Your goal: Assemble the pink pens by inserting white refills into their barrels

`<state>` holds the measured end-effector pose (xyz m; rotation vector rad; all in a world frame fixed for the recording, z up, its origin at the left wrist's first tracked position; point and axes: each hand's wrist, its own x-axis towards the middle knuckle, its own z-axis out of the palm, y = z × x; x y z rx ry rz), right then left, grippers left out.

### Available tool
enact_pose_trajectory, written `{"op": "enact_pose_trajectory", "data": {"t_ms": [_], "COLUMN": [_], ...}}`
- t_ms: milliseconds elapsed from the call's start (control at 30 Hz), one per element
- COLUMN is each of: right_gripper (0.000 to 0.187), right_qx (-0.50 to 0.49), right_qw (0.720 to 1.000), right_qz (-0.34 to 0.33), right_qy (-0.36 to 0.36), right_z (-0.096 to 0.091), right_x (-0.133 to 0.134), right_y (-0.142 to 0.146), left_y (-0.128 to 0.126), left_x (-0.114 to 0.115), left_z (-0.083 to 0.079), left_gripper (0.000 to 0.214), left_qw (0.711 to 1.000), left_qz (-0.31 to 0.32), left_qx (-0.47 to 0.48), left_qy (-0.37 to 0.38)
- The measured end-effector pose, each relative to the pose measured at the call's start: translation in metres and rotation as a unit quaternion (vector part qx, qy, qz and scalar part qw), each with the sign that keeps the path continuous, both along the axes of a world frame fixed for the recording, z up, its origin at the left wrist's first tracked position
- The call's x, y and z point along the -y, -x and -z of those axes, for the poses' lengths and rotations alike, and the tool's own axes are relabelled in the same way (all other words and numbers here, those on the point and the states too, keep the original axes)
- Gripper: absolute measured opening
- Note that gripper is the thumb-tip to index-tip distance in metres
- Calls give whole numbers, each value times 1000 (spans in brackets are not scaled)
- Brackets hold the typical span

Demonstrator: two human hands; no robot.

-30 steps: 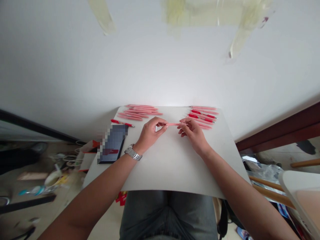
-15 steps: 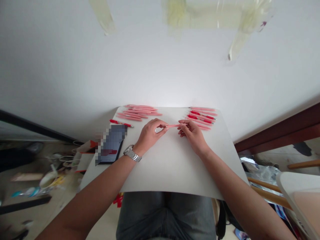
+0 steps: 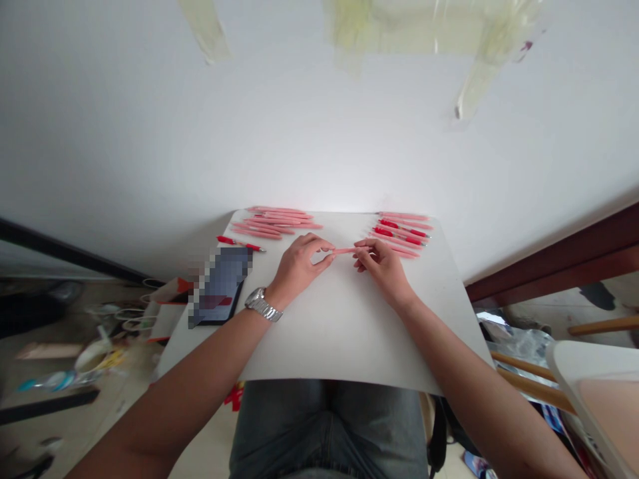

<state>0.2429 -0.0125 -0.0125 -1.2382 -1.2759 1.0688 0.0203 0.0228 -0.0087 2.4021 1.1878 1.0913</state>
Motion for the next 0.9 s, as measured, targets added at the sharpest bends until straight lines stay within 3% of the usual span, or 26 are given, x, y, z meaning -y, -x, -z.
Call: {"op": "enact_pose_trajectory", "data": {"t_ms": [900], "right_gripper": [41], "right_qx": [112], "right_qw": [993], "right_qz": [26], "right_qy": [-8], "right_z": [10], "right_x": [-4], "right_y": [-6], "left_y": [3], "left_x": [-3], "left_z": [7], "left_gripper": [12], "left_qw": [996], "left_qz": [-41], "left_qx": [-76], "left_qy": [-5]}}
